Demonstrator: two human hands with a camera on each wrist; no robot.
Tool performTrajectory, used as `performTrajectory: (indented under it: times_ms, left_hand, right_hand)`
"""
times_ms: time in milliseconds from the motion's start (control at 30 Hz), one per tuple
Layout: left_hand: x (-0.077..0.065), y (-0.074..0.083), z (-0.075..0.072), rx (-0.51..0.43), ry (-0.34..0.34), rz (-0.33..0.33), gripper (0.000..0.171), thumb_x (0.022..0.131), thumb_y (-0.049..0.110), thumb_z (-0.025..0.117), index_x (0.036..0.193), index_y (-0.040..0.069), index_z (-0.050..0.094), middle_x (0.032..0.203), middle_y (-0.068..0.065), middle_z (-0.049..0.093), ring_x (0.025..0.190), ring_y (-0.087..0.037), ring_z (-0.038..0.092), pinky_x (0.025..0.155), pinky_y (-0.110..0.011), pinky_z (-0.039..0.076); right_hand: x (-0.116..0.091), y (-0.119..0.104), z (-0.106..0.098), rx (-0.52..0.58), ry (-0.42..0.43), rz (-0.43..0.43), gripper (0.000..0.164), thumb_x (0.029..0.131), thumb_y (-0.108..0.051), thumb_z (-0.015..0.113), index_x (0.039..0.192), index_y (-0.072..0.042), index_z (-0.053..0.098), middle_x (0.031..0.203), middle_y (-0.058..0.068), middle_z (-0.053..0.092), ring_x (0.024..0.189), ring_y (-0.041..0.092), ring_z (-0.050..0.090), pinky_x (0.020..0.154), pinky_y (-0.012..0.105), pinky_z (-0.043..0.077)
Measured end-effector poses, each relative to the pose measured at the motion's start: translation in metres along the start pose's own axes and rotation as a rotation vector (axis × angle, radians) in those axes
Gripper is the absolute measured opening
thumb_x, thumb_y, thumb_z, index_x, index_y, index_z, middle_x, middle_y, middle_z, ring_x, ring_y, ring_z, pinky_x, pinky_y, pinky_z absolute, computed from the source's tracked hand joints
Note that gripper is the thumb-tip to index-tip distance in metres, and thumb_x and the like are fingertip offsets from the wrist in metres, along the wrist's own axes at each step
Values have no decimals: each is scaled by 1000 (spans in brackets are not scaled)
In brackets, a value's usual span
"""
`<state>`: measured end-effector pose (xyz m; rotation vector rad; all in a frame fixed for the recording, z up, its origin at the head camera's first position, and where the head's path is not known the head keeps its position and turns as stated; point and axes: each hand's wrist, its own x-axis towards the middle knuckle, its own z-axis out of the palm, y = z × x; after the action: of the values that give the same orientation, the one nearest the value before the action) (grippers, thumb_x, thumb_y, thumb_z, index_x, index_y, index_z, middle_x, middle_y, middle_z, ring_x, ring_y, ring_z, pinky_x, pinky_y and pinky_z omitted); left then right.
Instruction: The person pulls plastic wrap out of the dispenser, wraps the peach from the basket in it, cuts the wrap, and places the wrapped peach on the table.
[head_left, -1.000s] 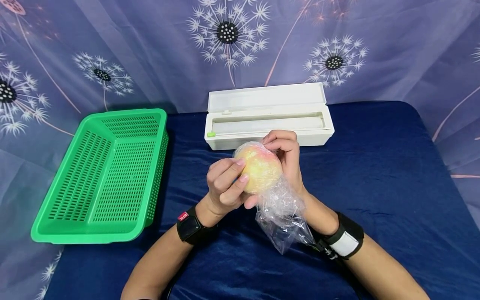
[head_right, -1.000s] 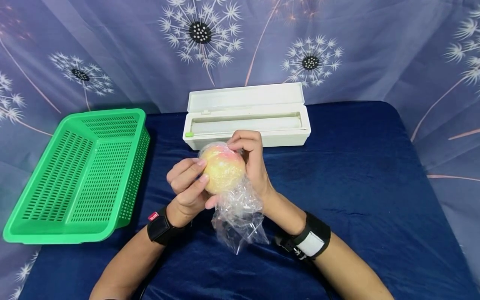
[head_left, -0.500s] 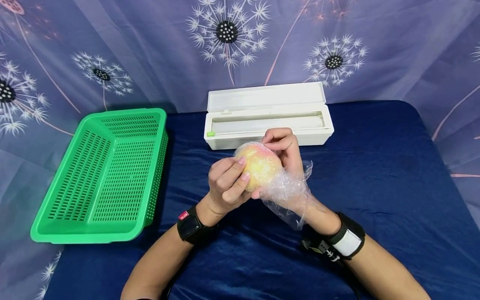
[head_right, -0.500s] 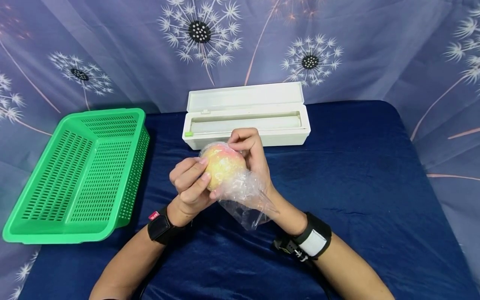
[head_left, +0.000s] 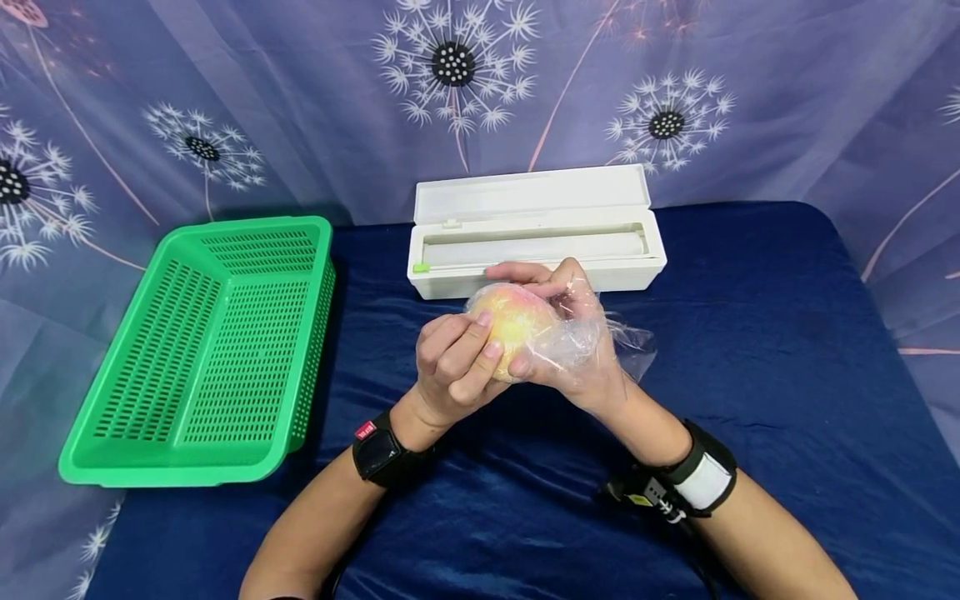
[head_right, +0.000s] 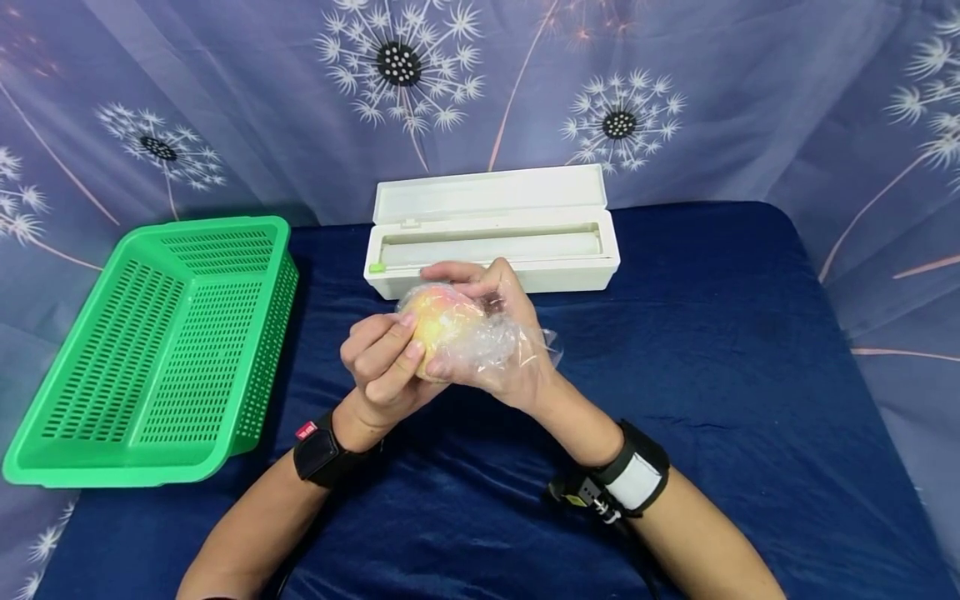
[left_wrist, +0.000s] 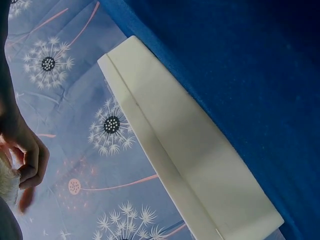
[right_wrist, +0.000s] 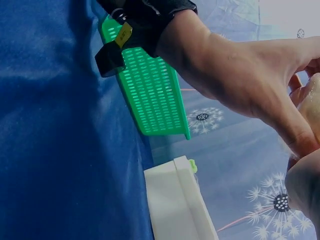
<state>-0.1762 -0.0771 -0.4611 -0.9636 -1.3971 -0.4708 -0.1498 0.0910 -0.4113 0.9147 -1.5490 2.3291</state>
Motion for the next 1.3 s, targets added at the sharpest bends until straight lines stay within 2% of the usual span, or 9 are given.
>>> performTrajectory:
  times_ms: [100, 433, 633, 967, 1300]
  left_hand:
    - [0, 0, -1, 2, -3, 0, 39, 98, 30, 78, 112, 5, 52, 112, -17, 60, 96, -30, 54, 77, -35, 52]
    - [0, -1, -1, 34, -11, 27, 32, 97, 24, 76, 109, 7, 52, 111, -16, 61, 95, -29, 54, 74, -35, 51]
    - [1, -1, 0, 38, -28, 41, 30, 97, 23, 74, 110, 7, 52, 111, -15, 62, 95, -28, 54, 76, -33, 50]
    - [6, 0, 0, -6, -48, 62, 35, 93, 20, 78, 110, 4, 52, 112, -17, 60, 95, -28, 52, 74, -33, 51]
    - [7, 1, 3, 17, -11, 122, 25, 101, 23, 70, 110, 4, 55, 108, -16, 61, 92, -26, 54, 71, -32, 54]
  right_hand:
    - [-1, 0, -1, 51, -2, 51, 68, 76, -43, 97, 107, -4, 51, 131, 27, 66, 123, 37, 65, 100, 34, 56]
    - [-3, 9, 2, 221, 56, 91, 51, 79, -37, 97, 105, -19, 57, 124, 18, 68, 117, 32, 68, 94, 32, 58]
    - [-3, 7, 2, 273, 85, 169, 52, 78, -37, 97, 102, -17, 56, 121, 14, 72, 111, 27, 70, 90, 30, 59]
    - [-3, 5, 0, 288, 119, 207, 48, 80, -36, 96, 101, -13, 60, 112, 13, 77, 100, 24, 74, 85, 32, 62]
    - [-6, 5, -5, 358, 110, 267, 50, 83, -33, 93, 109, -4, 62, 109, 14, 76, 98, 24, 74, 81, 31, 63]
